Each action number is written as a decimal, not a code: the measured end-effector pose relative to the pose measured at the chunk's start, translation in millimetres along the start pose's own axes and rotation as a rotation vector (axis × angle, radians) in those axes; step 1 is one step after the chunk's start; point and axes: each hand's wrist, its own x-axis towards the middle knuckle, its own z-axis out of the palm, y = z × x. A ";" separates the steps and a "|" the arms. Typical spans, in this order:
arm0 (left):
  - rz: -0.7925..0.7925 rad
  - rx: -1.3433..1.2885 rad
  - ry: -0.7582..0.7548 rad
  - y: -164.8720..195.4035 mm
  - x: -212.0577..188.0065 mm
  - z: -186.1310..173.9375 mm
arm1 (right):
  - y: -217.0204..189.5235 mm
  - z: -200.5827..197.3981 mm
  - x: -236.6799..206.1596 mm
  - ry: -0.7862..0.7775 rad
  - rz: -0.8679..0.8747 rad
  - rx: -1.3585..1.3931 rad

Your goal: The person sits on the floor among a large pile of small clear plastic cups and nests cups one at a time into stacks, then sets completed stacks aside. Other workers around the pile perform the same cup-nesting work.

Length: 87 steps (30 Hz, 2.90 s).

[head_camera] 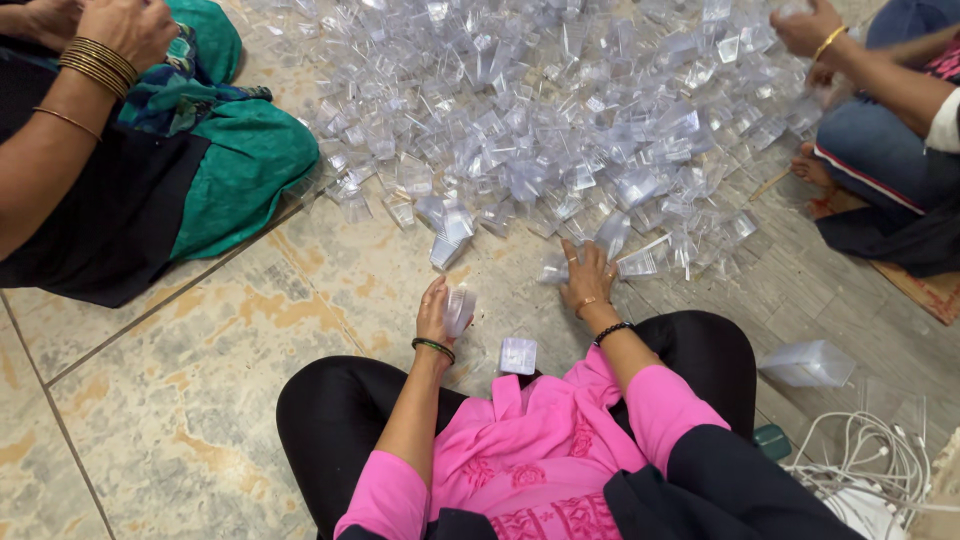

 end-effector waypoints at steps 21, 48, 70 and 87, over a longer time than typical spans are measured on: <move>0.050 0.286 0.027 6.8 -8.5 11.5 | 5.8 8.2 -7.1 -0.215 0.049 0.201; 0.081 0.459 -0.381 -6.0 -22.9 -8.2 | -53.2 12.8 -25.4 0.086 0.052 1.544; -0.350 0.310 -0.537 26.3 -48.2 12.6 | -20.0 16.4 -81.3 -0.449 -0.475 1.514; 0.267 1.048 -0.469 31.0 -67.0 27.9 | -19.0 -5.5 -77.9 -0.629 -0.065 1.285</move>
